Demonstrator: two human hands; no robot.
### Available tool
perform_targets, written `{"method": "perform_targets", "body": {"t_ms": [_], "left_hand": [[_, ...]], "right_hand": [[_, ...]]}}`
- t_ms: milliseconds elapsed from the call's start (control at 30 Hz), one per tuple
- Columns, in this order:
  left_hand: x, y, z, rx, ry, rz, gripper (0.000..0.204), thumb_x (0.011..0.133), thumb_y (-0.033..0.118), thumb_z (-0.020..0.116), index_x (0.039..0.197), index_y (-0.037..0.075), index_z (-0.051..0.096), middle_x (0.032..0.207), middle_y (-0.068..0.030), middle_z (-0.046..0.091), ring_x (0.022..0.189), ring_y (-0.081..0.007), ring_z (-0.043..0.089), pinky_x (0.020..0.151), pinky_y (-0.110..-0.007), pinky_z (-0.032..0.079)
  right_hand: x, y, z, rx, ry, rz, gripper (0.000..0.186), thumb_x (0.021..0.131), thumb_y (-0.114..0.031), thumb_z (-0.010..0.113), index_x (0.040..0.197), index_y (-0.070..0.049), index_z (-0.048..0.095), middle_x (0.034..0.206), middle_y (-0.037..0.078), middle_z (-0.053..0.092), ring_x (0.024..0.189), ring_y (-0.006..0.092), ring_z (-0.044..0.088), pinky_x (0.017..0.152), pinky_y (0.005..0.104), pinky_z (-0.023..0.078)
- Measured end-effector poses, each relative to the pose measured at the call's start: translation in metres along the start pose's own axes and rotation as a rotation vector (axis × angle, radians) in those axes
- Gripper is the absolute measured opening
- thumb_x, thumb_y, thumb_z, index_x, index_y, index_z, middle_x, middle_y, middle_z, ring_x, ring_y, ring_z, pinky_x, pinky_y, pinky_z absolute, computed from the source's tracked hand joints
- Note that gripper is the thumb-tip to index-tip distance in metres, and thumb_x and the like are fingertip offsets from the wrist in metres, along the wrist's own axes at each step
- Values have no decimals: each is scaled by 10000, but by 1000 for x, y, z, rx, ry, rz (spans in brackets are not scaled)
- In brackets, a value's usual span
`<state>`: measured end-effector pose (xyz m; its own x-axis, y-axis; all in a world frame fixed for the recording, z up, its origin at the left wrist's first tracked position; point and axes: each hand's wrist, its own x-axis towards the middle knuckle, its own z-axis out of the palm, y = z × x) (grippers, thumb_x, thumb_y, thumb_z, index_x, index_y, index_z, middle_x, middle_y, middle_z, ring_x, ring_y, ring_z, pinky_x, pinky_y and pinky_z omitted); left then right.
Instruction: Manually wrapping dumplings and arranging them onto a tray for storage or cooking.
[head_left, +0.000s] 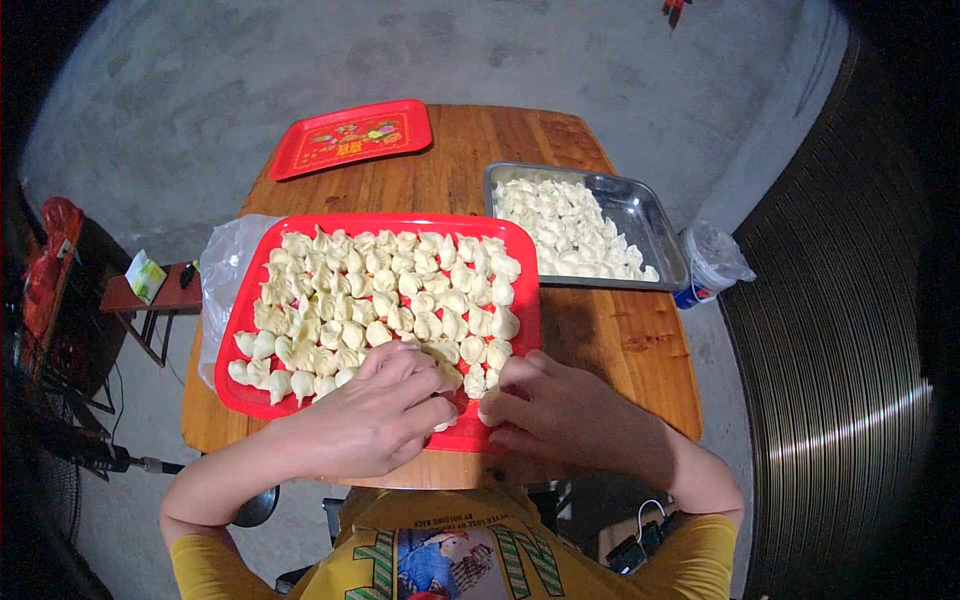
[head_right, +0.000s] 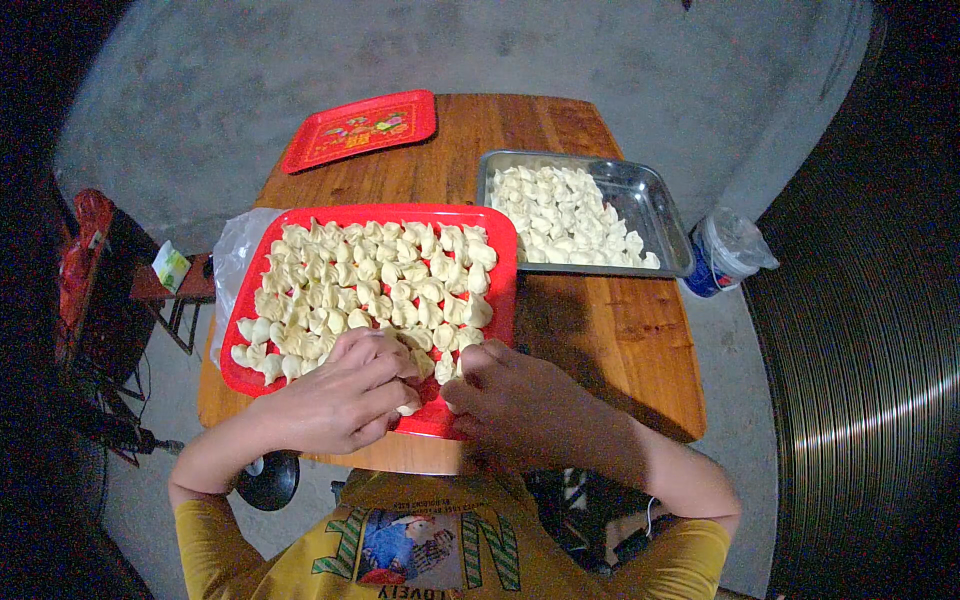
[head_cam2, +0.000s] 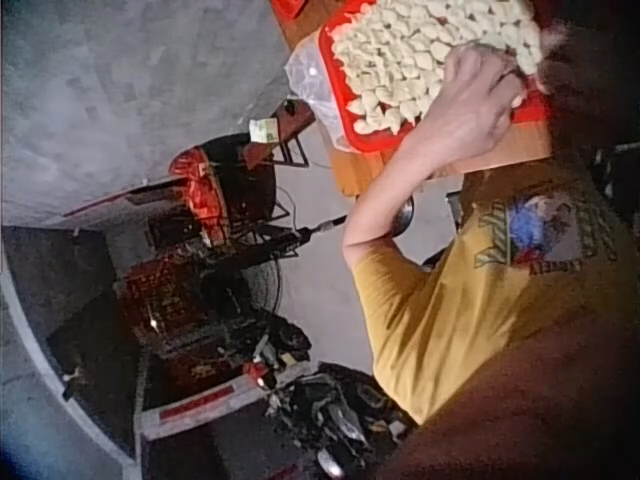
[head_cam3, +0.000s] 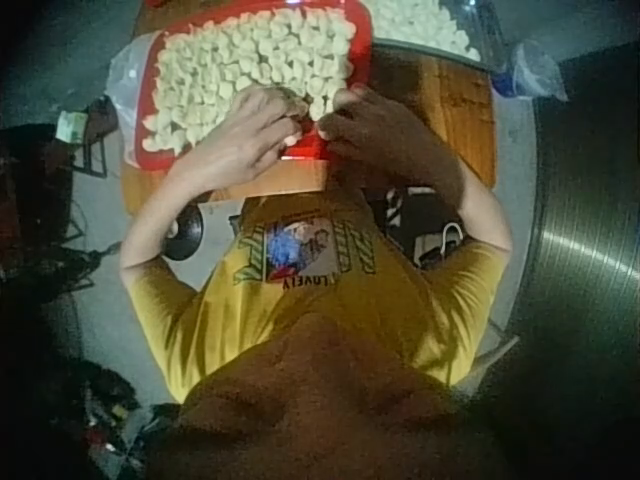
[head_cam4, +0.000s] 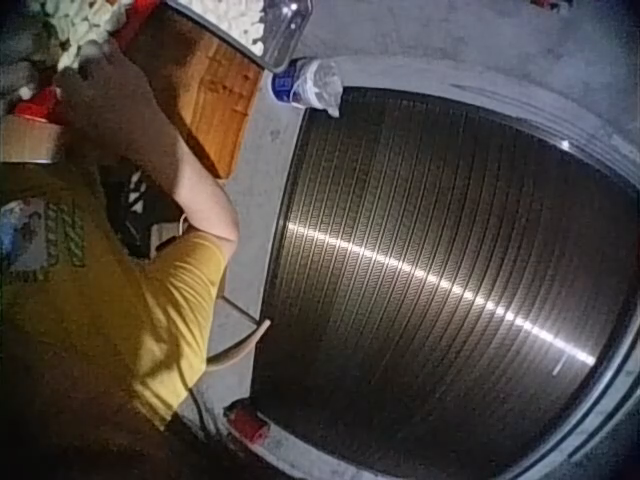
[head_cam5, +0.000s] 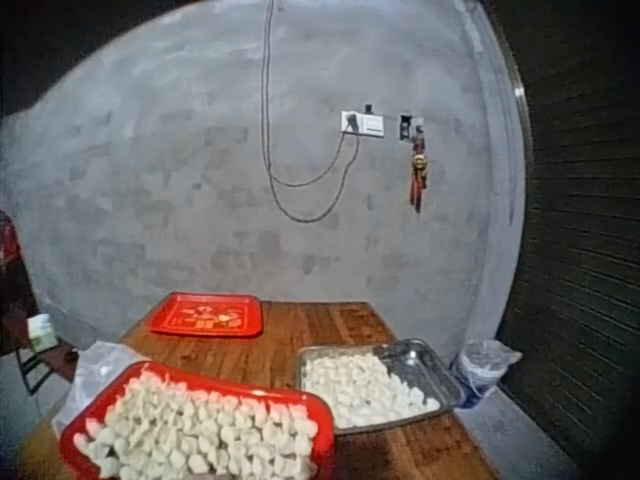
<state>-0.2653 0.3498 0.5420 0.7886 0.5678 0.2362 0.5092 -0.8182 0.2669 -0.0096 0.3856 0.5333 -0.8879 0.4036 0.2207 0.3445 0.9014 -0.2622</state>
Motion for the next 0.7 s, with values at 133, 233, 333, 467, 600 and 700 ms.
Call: {"method": "perform_targets", "body": {"t_ms": [133, 233, 333, 467, 600, 700], "left_hand": [[-8, 1, -1, -29, -14, -45, 244, 785, 119, 651, 1006, 56, 571, 998, -91, 486, 979, -295, 461, 885, -421, 365], [-14, 0, -1, 7, -1, -44, 226, 803, 134, 651, 1001, 60, 572, 949, -80, 491, 938, -284, 473, 837, -410, 373], [-19, -2, 2, 22, 0, -27, 232, 817, 138, 647, 1026, 62, 580, 930, -73, 506, 906, -269, 491, 823, -398, 382], [-22, -3, 3, 35, 72, -19, 265, 819, 137, 652, 1064, 62, 588, 938, -69, 517, 885, -251, 503, 809, -379, 391], [-22, -5, 14, -83, 154, -15, 281, 814, 103, 652, 1076, 28, 586, 995, -95, 528, 927, -264, 522, 819, -373, 448], [-23, -7, 18, -150, 162, -24, 267, 810, 69, 648, 1057, 0, 577, 1028, -119, 528, 973, -287, 538, 834, -379, 486]], "right_hand": [[4, -8, 7, -17, 92, 89, 303, 806, -322, 715, 948, -102, 562, 948, 89, 535, 879, 282, 564, 727, 379, 517], [6, -15, 14, -123, 126, 168, 297, 801, -295, 716, 955, -89, 567, 926, 92, 538, 854, 281, 562, 700, 374, 520], [6, -20, 22, -199, 137, 215, 274, 799, -250, 709, 960, -76, 571, 886, 94, 545, 808, 278, 570, 681, 363, 524], [10, -30, 13, -173, 122, 248, 257, 793, -209, 701, 973, -73, 577, 867, 94, 552, 767, 282, 577, 673, 359, 525], [10, -32, 14, -25, 128, 243, 223, 855, -218, 638, 1000, -55, 589, 922, 106, 607, 821, 286, 613, 705, 379, 530], [16, -31, 9, 173, 73, 339, 216, 911, -245, 578, 1002, -50, 603, 969, 117, 629, 875, 300, 624, 735, 398, 528]]}}
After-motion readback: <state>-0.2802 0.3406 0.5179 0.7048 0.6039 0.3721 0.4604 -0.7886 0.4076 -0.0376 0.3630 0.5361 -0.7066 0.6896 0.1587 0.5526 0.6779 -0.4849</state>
